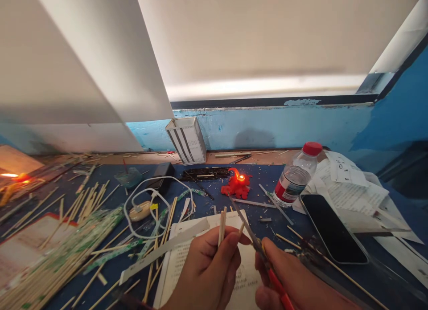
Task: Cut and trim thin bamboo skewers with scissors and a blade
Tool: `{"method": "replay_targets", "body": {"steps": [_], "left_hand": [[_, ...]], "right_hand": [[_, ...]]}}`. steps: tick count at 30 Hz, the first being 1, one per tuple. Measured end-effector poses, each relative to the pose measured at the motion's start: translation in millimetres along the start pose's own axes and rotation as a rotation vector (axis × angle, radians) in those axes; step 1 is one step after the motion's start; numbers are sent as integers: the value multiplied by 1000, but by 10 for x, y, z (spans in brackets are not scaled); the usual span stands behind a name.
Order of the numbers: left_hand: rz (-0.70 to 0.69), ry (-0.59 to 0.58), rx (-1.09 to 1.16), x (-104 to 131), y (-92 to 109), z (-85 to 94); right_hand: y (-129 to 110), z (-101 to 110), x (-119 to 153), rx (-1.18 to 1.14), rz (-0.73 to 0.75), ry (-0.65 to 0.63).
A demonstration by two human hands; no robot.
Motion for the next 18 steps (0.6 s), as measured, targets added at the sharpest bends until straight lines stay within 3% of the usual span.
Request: {"method": "replay_targets", "body": {"steps": [7,12,18], "left_hand": [[-4,-40,17,7,-1,-41],[51,-42,-8,14,-33,-40],[70,-80,0,12,-69,-36]], "right_hand": [[160,-114,-53,94,-33,-2],[263,-129,-35,208,-172,-11],[271,-128,-21,224,-165,51]]}}
Point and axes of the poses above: each hand's wrist, its own x-axis away from the middle knuckle, its own z-axis out of the back of the hand, y = z × x, the point moved 9 cm from there along -x, towards the middle knuckle, and after that the axes turned 2 degrees about -x, right-handed, at the moved point
